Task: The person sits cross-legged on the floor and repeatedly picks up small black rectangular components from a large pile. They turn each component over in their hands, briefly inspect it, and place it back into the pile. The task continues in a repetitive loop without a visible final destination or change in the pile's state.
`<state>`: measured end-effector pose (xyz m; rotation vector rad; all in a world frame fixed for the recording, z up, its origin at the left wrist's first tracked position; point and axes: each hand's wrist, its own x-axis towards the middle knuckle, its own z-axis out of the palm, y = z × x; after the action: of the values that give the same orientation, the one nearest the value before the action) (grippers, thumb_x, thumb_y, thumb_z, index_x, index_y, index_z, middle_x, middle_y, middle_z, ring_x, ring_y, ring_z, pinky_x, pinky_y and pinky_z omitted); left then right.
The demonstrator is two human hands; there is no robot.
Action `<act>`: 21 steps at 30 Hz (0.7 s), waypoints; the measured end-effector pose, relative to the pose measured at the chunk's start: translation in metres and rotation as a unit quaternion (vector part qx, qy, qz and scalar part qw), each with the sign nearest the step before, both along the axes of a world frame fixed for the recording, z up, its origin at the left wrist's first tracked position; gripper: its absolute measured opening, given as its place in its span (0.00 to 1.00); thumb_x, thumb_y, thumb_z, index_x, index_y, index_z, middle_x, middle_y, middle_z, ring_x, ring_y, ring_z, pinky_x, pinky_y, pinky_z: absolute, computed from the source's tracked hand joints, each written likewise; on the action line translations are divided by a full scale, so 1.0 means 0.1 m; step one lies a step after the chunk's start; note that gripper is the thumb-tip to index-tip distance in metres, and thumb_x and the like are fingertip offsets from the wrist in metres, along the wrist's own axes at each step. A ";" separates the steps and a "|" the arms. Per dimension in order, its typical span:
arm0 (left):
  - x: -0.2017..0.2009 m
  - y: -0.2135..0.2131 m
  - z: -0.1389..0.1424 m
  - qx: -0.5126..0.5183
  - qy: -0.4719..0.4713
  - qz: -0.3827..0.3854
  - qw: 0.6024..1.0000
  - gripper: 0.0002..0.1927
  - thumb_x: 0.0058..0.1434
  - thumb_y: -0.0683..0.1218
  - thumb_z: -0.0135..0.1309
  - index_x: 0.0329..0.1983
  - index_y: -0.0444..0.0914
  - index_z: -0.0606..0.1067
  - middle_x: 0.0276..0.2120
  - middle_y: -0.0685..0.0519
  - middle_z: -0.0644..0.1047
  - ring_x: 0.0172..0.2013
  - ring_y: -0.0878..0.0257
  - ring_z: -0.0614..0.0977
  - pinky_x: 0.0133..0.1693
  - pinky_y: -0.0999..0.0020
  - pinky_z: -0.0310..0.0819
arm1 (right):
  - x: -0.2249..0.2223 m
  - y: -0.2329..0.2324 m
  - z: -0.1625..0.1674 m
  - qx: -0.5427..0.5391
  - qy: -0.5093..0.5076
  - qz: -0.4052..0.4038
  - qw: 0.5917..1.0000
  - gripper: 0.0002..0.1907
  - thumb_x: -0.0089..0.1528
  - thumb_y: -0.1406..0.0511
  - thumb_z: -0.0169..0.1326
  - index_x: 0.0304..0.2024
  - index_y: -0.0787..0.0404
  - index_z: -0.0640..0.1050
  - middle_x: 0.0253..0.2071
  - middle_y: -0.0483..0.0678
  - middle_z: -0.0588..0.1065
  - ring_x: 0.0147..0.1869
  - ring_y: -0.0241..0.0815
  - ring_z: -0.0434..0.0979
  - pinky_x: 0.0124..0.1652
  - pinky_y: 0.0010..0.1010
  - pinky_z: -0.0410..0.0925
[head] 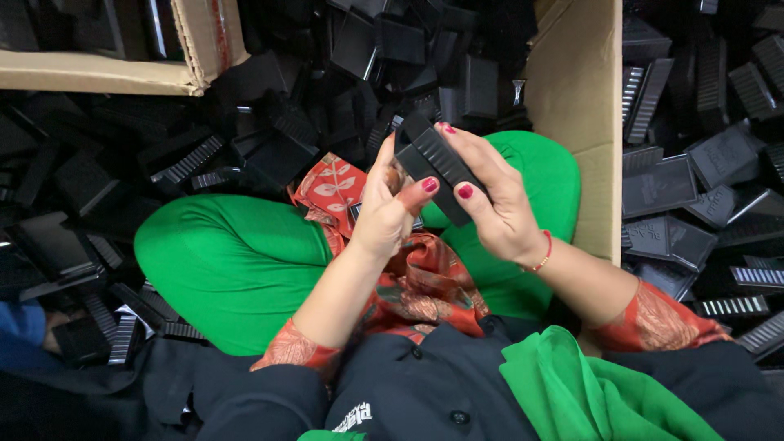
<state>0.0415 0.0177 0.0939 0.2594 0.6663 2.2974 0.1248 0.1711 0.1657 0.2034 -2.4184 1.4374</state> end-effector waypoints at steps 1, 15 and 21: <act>0.02 0.00 -0.01 -0.005 -0.005 -0.001 1.000 0.38 0.62 0.32 0.57 0.74 0.35 0.58 0.57 0.48 0.74 0.58 0.60 0.77 0.59 0.64 0.73 | 0.00 -0.01 0.00 0.002 0.010 -0.001 1.000 0.26 0.74 0.60 0.45 0.71 0.68 0.66 0.72 0.60 0.68 0.78 0.57 0.68 0.75 0.40 0.60; -0.16 -0.15 -0.05 -0.204 0.308 0.188 0.910 0.42 0.52 0.66 0.67 0.60 0.38 0.67 0.52 0.57 0.74 0.50 0.64 0.77 0.54 0.69 0.73 | 0.01 -0.12 0.05 0.041 -0.057 0.027 0.997 0.31 0.61 0.74 0.59 0.67 0.68 0.68 0.57 0.56 0.78 0.56 0.51 0.85 0.54 0.31 0.75; -0.26 -0.60 0.06 -0.382 0.582 0.332 0.637 0.37 0.43 0.73 0.66 0.35 0.38 0.74 0.31 0.53 0.73 0.35 0.54 0.78 0.42 0.61 0.73 | 0.02 -0.08 0.03 0.031 -0.053 0.099 0.993 0.31 0.61 0.72 0.59 0.67 0.68 0.67 0.58 0.56 0.77 0.59 0.52 0.81 0.58 0.36 0.72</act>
<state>0.0154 -0.0419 0.0999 1.2793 2.6579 1.8840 0.1269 0.1635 0.1691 0.4024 -2.5938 1.4895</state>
